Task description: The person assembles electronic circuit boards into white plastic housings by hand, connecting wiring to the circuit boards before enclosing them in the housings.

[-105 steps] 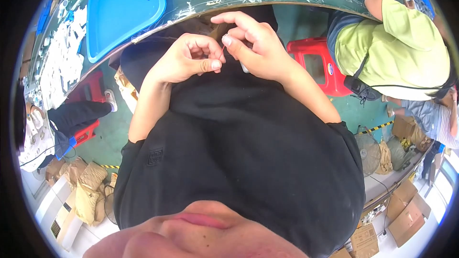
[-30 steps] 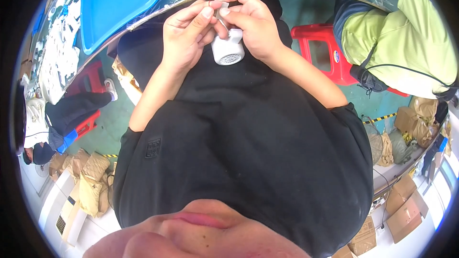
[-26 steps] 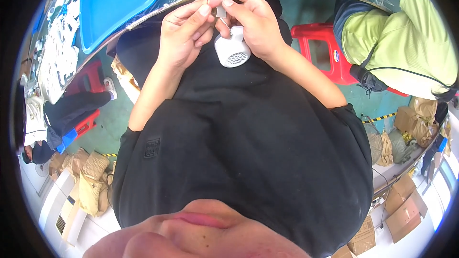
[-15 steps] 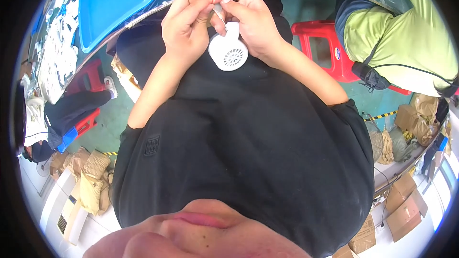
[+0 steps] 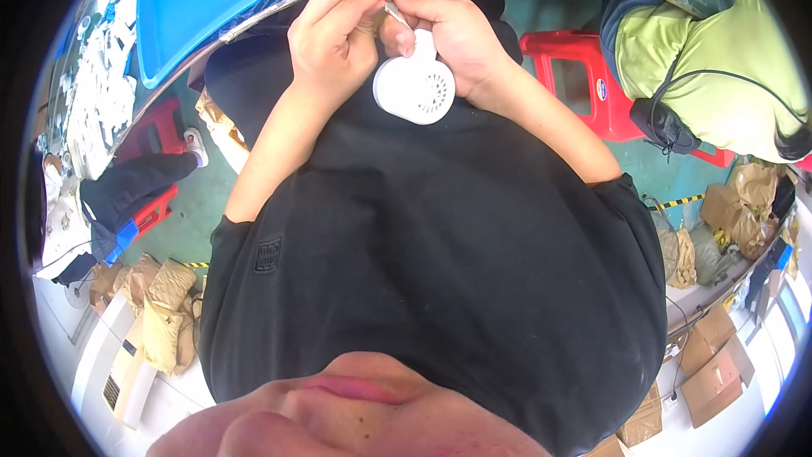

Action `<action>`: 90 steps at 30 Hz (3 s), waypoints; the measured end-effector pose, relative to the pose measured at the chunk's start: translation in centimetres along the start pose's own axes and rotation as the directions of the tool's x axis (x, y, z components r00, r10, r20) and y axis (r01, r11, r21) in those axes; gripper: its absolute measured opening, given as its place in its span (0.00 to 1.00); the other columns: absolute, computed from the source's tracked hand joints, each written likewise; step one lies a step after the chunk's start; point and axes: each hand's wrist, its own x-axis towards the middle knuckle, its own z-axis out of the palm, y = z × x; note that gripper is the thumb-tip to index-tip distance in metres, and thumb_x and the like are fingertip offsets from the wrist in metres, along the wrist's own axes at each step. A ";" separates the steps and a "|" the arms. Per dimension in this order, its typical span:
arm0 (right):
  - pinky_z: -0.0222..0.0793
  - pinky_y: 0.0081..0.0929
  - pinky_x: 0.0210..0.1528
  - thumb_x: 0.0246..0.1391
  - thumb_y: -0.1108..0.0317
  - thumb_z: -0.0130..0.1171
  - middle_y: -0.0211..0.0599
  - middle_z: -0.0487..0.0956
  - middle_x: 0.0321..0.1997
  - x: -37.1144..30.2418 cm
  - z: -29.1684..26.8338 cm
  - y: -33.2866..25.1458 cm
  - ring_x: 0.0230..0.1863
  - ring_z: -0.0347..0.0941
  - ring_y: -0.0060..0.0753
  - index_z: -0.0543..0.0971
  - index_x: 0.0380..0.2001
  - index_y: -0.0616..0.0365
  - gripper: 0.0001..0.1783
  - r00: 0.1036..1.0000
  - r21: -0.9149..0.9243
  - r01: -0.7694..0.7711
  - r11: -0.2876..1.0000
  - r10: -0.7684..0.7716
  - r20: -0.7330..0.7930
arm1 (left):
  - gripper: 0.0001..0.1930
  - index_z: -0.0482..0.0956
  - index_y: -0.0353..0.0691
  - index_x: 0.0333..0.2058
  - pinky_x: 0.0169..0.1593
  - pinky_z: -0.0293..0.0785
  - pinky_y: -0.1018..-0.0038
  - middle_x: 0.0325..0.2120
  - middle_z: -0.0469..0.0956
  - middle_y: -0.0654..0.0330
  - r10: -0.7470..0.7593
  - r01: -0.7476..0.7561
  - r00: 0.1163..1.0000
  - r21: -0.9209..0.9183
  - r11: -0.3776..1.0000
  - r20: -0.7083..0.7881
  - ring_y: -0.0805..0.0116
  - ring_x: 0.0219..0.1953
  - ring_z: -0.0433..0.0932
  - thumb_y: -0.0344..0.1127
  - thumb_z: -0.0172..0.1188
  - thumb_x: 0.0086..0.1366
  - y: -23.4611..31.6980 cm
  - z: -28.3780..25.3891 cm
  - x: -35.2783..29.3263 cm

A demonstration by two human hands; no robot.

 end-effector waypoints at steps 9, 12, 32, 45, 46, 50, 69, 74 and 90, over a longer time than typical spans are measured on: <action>0.67 0.23 0.30 0.71 0.70 0.45 0.32 0.73 0.21 0.3 -0.4 -0.3 0.23 0.69 0.24 0.77 0.46 0.62 0.11 0.999 -0.026 0.033 0.999 -0.033 -0.014 | 0.07 0.86 0.32 0.44 0.26 0.75 0.79 0.28 0.79 0.64 -0.551 0.632 0.749 -0.644 0.431 0.367 0.80 0.25 0.75 0.26 0.64 0.69 0.6 -1.1 -0.1; 0.67 0.22 0.29 0.71 0.70 0.46 0.32 0.73 0.21 0.4 -0.2 -0.3 0.23 0.69 0.23 0.77 0.46 0.62 0.11 0.999 -0.036 0.052 0.998 -0.052 -0.008 | 0.09 0.86 0.32 0.46 0.25 0.76 0.81 0.30 0.80 0.64 -0.558 0.664 0.683 -0.720 0.203 0.472 0.81 0.24 0.74 0.28 0.62 0.72 0.3 -1.6 -0.2; 0.68 0.21 0.29 0.65 0.70 0.56 0.33 0.76 0.21 0.3 1.0 -0.2 0.24 0.72 0.23 0.81 0.43 0.62 0.09 0.982 -0.142 0.156 0.978 -0.169 -0.082 | 0.09 0.87 0.33 0.47 0.26 0.72 0.84 0.32 0.83 0.62 -0.509 0.537 0.798 -0.763 0.360 0.322 0.81 0.24 0.76 0.24 0.63 0.70 -0.1 -0.8 -0.9; 0.61 0.17 0.30 0.73 0.68 0.52 0.28 0.73 0.22 -0.4 0.8 -0.1 0.23 0.65 0.16 0.75 0.52 0.64 0.12 0.939 -0.519 0.313 0.796 -0.341 0.043 | 0.07 0.83 0.34 0.37 0.30 0.73 0.78 0.28 0.84 0.61 -0.422 0.543 0.838 -0.594 0.593 0.346 0.78 0.24 0.77 0.32 0.62 0.67 0.5 -2.1 -0.4; 0.61 0.17 0.30 0.72 0.69 0.53 0.28 0.74 0.23 -0.4 0.8 0.0 0.24 0.65 0.15 0.75 0.52 0.65 0.12 0.930 -0.544 0.343 0.766 -0.359 0.080 | 0.07 0.83 0.34 0.37 0.30 0.73 0.78 0.28 0.84 0.61 -0.424 0.544 0.838 -0.594 0.593 0.345 0.78 0.24 0.77 0.32 0.62 0.67 0.6 -2.2 -0.4; 0.62 0.17 0.31 0.73 0.71 0.53 0.28 0.77 0.26 -0.7 1.1 0.3 0.25 0.66 0.14 0.75 0.53 0.65 0.12 0.915 -0.585 0.375 0.719 -0.387 0.111 | 0.07 0.84 0.36 0.38 0.29 0.75 0.79 0.27 0.84 0.62 -0.396 0.461 0.885 -0.328 0.825 0.247 0.78 0.22 0.78 0.29 0.66 0.61 1.2 -2.6 0.4; 0.62 0.17 0.27 0.73 0.71 0.51 0.31 0.76 0.30 -0.7 2.4 0.1 0.22 0.64 0.16 0.69 0.53 0.61 0.10 0.958 -0.527 0.262 0.809 -0.282 0.044 | 0.06 0.85 0.38 0.33 0.30 0.79 0.72 0.26 0.83 0.59 -0.111 0.113 0.982 -0.007 0.994 0.156 0.64 0.25 0.82 0.29 0.69 0.56 0.5 -2.8 0.7; 0.61 0.16 0.26 0.73 0.70 0.52 0.30 0.76 0.30 -0.5 1.9 0.1 0.21 0.63 0.15 0.70 0.52 0.61 0.09 0.975 -0.411 0.210 0.887 -0.221 0.021 | 0.07 0.84 0.38 0.34 0.33 0.80 0.69 0.26 0.82 0.58 -0.005 0.000 0.987 0.035 0.999 0.160 0.59 0.27 0.83 0.30 0.70 0.55 0.0 -3.1 0.8; 0.60 0.16 0.24 0.73 0.68 0.53 0.28 0.73 0.22 -1.5 2.6 -0.6 0.19 0.63 0.15 0.71 0.50 0.62 0.09 0.979 -0.423 0.170 0.890 -0.202 -0.032 | 0.06 0.85 0.36 0.29 0.25 0.74 0.77 0.20 0.81 0.61 0.078 -0.081 0.990 0.022 0.996 0.118 0.69 0.20 0.80 0.22 0.70 0.51 2.0 -3.0 1.9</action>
